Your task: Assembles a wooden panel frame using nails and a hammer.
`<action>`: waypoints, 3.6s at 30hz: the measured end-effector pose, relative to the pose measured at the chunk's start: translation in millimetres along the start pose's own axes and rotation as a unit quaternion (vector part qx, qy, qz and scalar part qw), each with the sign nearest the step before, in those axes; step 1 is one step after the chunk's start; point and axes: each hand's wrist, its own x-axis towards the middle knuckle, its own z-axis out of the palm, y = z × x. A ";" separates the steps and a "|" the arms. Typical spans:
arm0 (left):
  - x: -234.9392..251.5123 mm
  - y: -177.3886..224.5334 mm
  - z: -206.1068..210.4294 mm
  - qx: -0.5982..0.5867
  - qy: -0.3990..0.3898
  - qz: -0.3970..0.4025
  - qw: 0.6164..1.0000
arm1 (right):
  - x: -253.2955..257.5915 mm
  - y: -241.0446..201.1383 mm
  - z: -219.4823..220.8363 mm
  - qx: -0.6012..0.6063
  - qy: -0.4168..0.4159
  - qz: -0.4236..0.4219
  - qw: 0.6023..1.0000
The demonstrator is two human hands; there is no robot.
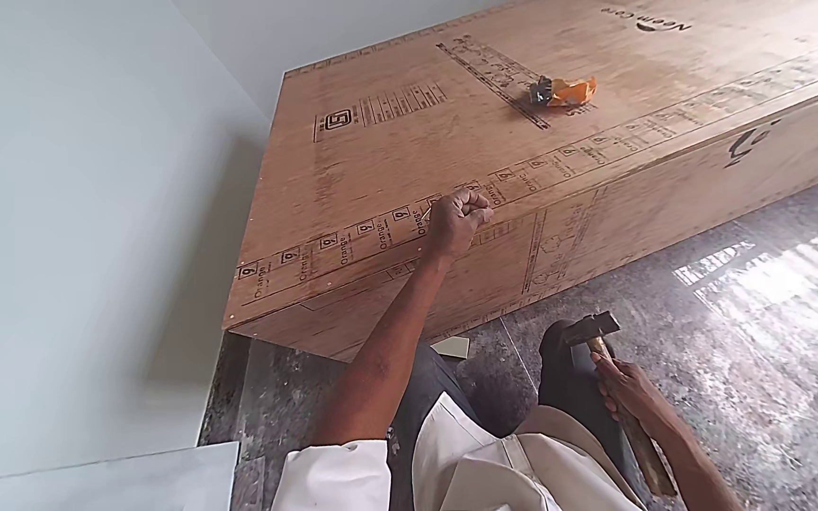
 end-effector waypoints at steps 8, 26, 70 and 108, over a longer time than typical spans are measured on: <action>-2.9 -2.2 1.5 0.048 0.008 0.022 0.999 | -10.4 4.6 4.5 0.038 0.010 -0.058 0.998; -2.4 -6.7 2.3 0.050 0.008 0.046 0.998 | -60.8 -160.0 -17.8 -0.051 -0.018 -0.500 0.864; 1.5 -5.0 4.7 0.091 0.007 0.012 0.996 | -68.2 -320.2 44.8 -0.336 0.010 -0.546 0.767; -17.6 -30.8 0.6 0.433 -0.047 0.184 0.881 | -19.9 -112.4 44.2 0.085 0.025 -0.288 0.954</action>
